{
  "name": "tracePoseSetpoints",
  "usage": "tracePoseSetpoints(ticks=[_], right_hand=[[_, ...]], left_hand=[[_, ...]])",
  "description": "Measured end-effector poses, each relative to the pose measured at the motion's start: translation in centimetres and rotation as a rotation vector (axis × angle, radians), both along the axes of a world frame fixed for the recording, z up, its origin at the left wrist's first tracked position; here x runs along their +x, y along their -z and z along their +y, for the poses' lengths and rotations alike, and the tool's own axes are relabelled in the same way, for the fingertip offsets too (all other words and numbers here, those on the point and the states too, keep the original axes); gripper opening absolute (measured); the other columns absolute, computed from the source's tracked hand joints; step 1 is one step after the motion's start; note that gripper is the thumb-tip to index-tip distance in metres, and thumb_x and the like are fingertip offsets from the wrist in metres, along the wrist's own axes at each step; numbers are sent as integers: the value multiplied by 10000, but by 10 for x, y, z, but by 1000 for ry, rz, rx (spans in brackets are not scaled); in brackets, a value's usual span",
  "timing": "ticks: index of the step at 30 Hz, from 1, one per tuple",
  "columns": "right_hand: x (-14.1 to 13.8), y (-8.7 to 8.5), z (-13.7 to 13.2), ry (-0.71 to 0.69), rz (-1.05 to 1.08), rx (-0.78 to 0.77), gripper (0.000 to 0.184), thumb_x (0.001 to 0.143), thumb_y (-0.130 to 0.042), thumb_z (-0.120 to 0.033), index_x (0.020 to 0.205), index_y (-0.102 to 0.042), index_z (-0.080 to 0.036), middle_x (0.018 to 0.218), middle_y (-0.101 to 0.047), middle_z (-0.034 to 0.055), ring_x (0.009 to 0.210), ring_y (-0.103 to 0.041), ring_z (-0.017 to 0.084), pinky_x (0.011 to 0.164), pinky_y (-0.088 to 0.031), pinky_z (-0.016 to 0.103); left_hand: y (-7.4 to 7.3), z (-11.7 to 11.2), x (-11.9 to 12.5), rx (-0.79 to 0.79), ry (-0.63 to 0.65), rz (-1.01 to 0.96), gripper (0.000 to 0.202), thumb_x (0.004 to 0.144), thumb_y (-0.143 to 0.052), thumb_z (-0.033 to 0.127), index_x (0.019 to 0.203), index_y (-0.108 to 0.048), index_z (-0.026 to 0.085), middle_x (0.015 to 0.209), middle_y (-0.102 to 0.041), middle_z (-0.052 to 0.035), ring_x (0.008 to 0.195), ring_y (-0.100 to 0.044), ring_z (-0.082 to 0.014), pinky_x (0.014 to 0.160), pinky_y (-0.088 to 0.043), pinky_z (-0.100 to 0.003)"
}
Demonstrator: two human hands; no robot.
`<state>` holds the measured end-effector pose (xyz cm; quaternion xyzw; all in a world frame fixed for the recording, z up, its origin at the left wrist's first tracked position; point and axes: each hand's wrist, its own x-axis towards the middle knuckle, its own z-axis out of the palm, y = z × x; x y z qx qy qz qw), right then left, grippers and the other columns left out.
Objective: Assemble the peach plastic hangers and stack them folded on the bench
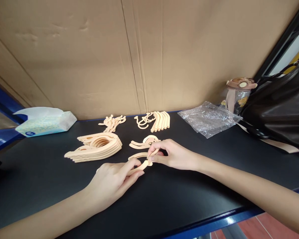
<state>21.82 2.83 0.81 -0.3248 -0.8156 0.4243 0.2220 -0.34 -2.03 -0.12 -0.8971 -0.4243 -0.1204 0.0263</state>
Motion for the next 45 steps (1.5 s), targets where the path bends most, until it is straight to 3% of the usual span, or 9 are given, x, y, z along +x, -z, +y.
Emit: tracePoseSetpoints(ticks=[6, 10, 14, 17, 20, 27, 31, 40, 45], right_hand=[[-1, -2, 1, -14, 27, 144, 234, 908, -536, -400, 887, -628, -185, 812, -626, 10, 757, -544, 140, 697, -418, 260], [-5, -3, -3, -49, 31, 261, 179, 910, -554, -338, 868, -643, -189, 809, -635, 9, 771, -531, 136, 753, -409, 279], [-6, -3, -9, -101, 99, 220, 168, 898, -575, -336, 982, -640, -206, 849, -641, 13, 818, -562, 138, 766, -445, 277], [-6, 0, -9, -50, 156, 189, 300, 889, -587, -331, 1169, -537, -237, 902, -634, 5, 824, -599, 132, 771, -482, 273], [-4, 5, -7, 47, 162, 278, 346, 878, -600, -313, 1187, -457, -249, 888, -620, -10, 784, -601, 125, 763, -502, 274], [-4, 10, -5, 39, -53, 470, 176, 884, -577, -235, 1011, -455, -231, 1052, -593, 21, 902, -583, 136, 791, -488, 271], [-4, 9, -4, 11, -148, 525, 63, 909, -506, -164, 903, -466, -212, 1019, -589, 21, 823, -573, 118, 724, -465, 240], [2, 9, 4, 60, -327, 777, 221, 899, -344, -18, 937, -487, -183, 858, -573, 30, 728, -505, 142, 675, -417, 267], [4, 9, 5, 49, -365, 747, 300, 853, -331, 33, 959, -504, -188, 900, -597, 33, 775, -537, 148, 693, -424, 271]], left_hand=[[-1, 0, -1, -102, 14, -148, 233, 942, -415, 275, 1142, -530, 243, 675, -682, 50, 519, -629, -136, 459, -336, -201], [-8, -1, 2, -469, -74, -394, 184, 926, -456, 345, 997, -605, 263, 677, -657, 57, 542, -605, -117, 484, -390, -194], [-15, 3, 3, -942, -34, -717, 261, 913, -473, 425, 886, -592, 194, 742, -662, 15, 542, -614, -97, 466, -424, -176], [-20, 7, 2, -1138, -44, -849, 249, 880, -531, 418, 857, -569, 173, 742, -666, -5, 554, -645, -113, 481, -466, -188], [-23, 8, 0, -1259, -67, -941, 242, 872, -551, 416, 842, -543, 176, 756, -676, -13, 551, -664, -129, 504, -514, -218], [-24, 13, -3, -1265, -163, -1035, 236, 890, -551, 393, 865, -513, 162, 839, -644, -25, 573, -654, -125, 533, -555, -243], [-22, 17, -4, -1245, -172, -1024, 208, 904, -534, 368, 891, -508, 162, 848, -619, -12, 570, -639, -121, 515, -559, -247], [-16, 21, -8, -1279, -131, -1022, 160, 929, -502, 324, 887, -492, 170, 811, -594, 6, 552, -597, -96, 484, -552, -225], [-16, 22, -8, -1282, -131, -1027, 135, 920, -509, 319, 961, -515, 191, 778, -559, 19, 515, -521, -71, 437, -525, -204]])
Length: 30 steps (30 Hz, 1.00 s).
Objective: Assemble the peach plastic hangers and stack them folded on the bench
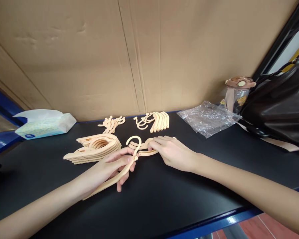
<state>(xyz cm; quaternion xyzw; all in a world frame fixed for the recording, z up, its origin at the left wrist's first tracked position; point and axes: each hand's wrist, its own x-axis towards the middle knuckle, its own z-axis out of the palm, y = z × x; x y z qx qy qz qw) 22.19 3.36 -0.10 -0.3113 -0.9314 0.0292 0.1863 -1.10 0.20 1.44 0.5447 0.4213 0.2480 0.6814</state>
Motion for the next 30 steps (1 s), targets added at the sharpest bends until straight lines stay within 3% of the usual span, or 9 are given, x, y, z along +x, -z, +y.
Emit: tracePoseSetpoints(ticks=[5, 10, 15, 23, 30], right_hand=[[0, -5, -3, -34, 82, -74, 224, 963, -323, -124, 1045, -523, -182, 971, -625, 49, 797, -576, 132, 694, -432, 245], [1, -7, -3, -63, 23, 12, 268, 981, -407, -334, 1041, -632, -200, 789, -638, 17, 698, -562, 129, 649, -389, 246], [3, -4, -4, -112, 30, 53, 279, 978, -422, -343, 1052, -662, -221, 813, -668, 19, 739, -568, 132, 666, -384, 244], [1, -3, -5, -151, -14, 260, 274, 976, -439, -313, 1139, -626, -195, 830, -688, 6, 749, -590, 140, 627, -376, 263], [-2, -2, -9, -151, -57, 426, 252, 978, -438, -275, 1056, -651, -166, 732, -635, 4, 692, -548, 130, 590, -340, 277]], left_hand=[[-3, -1, 2, -4, -22, -1, 130, 905, -518, 287, 991, -532, 191, 749, -543, 9, 614, -561, -115, 458, -530, -204], [-5, -1, 1, -10, -16, -11, 123, 902, -517, 285, 961, -539, 180, 772, -556, -10, 671, -578, -139, 469, -539, -213], [-6, 0, 1, 8, -10, -13, 142, 902, -522, 297, 945, -560, 167, 879, -569, -27, 645, -580, -122, 438, -526, -198], [-6, 0, 2, -1, -3, 42, 231, 896, -530, 322, 1031, -589, 144, 663, -558, -1, 572, -582, -133, 416, -498, -184], [-1, 2, -1, -2, 27, 61, 315, 869, -574, 360, 1098, -610, 146, 706, -601, -34, 621, -620, -155, 444, -497, -187]])
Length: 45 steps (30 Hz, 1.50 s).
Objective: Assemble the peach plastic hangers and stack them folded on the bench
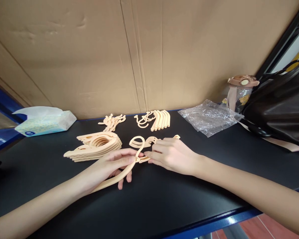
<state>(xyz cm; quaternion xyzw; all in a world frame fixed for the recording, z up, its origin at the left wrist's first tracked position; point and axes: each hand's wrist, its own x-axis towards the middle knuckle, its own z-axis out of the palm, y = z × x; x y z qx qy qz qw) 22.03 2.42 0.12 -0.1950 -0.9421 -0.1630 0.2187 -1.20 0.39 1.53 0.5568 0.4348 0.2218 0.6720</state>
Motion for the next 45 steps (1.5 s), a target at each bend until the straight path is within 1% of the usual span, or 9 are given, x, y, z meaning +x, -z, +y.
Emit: tracePoseSetpoints(ticks=[5, 9, 13, 15, 23, 32, 40, 45], right_hand=[[-2, 4, -2, 17, 8, 43, 247, 975, -444, -273, 1003, -661, -160, 696, -621, 1, 674, -542, 132, 573, -316, 284], [-3, 6, -3, 21, 49, 51, 255, 976, -444, -269, 965, -665, -142, 703, -640, 16, 684, -550, 138, 584, -318, 285], [-5, 5, -4, 25, 68, 69, 258, 977, -440, -261, 937, -666, -142, 692, -644, 19, 663, -542, 135, 580, -316, 280], [-6, 4, -4, 21, 67, 72, 257, 976, -441, -261, 937, -666, -142, 685, -640, 15, 655, -541, 132, 575, -317, 279], [-4, 3, -5, 5, 42, 40, 270, 977, -431, -281, 977, -666, -148, 676, -610, 5, 645, -534, 124, 566, -334, 281], [-4, 4, -5, -21, 28, 30, 265, 975, -438, -293, 967, -664, -153, 642, -568, -10, 606, -507, 110, 546, -306, 272], [-5, 6, -8, -18, 59, -16, 289, 979, -422, -309, 947, -665, -157, 613, -567, -10, 572, -492, 110, 529, -292, 271], [-5, 5, -10, 15, 64, -96, 265, 956, -441, -296, 912, -675, -178, 604, -572, -14, 518, -483, 94, 504, -272, 257]], left_hand=[[1, 0, -2, 19, 22, 6, 298, 877, -580, 360, 1098, -618, 164, 758, -620, -47, 666, -636, -162, 471, -514, -195], [0, 0, -2, 14, 15, -17, 270, 874, -594, 346, 1071, -630, 165, 754, -609, -30, 674, -642, -157, 482, -521, -197], [-3, -1, -1, -5, -21, -55, 226, 840, -645, 310, 1003, -651, 154, 821, -621, -31, 745, -661, -164, 572, -559, -232], [-4, -2, -1, -10, -37, -62, 221, 825, -663, 306, 980, -654, 149, 854, -630, -39, 755, -663, -164, 589, -560, -241], [-4, -1, 0, -1, -43, -51, 237, 784, -694, 337, 910, -654, 141, 838, -637, -46, 740, -660, -181, 549, -538, -244], [-3, -2, 1, 22, -38, -19, 259, 768, -695, 376, 866, -641, 142, 745, -626, -29, 723, -655, -190, 541, -525, -250], [-2, -2, 1, 39, -34, -17, 251, 785, -677, 368, 872, -617, 141, 720, -618, -20, 705, -637, -171, 533, -519, -235], [-3, -4, 3, 64, -25, -1, 267, 783, -670, 391, 874, -619, 145, 704, -627, -24, 683, -627, -167, 531, -510, -237]])
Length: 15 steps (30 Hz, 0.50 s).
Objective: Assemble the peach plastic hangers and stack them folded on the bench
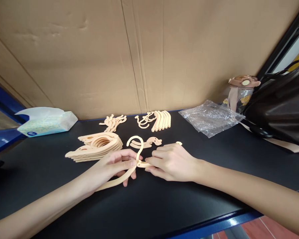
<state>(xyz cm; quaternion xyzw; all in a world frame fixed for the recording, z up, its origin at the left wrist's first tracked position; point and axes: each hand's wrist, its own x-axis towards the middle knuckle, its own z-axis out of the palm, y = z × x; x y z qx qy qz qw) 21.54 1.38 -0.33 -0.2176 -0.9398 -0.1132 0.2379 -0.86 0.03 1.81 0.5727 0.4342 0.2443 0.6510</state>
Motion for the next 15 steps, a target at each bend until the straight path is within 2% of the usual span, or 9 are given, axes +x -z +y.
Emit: tracePoseSetpoints(ticks=[4, 10, 12, 15], right_hand=[[1, 1, -1, 11, -8, -45, 256, 941, -457, -310, 894, -675, -183, 614, -587, -18, 520, -496, 91, 511, -285, 254], [0, 2, -2, 50, -21, -163, 227, 915, -493, -307, 861, -684, -196, 603, -597, -22, 516, -498, 92, 505, -264, 251], [-1, 2, -2, 51, -16, -206, 231, 916, -491, -317, 862, -684, -203, 606, -605, -24, 518, -501, 91, 508, -265, 244], [-1, 2, -1, 43, -8, -254, 231, 916, -483, -304, 858, -683, -206, 617, -615, -23, 522, -503, 89, 513, -267, 234]], left_hand=[[0, 1, 0, 20, 14, 38, 291, 786, -650, 418, 883, -619, 146, 658, -639, -27, 632, -618, -166, 533, -500, -248], [1, 3, -1, 49, 76, 97, 311, 820, -582, 442, 902, -604, 144, 577, -630, -8, 450, -528, -98, 501, -441, -221], [1, 2, 0, 43, 73, 71, 308, 804, -593, 439, 888, -590, 142, 625, -650, -21, 453, -538, -100, 470, -434, -214], [1, 2, 2, 24, 59, 31, 306, 776, -621, 431, 871, -562, 146, 813, -695, -74, 515, -589, -121, 442, -442, -214]])
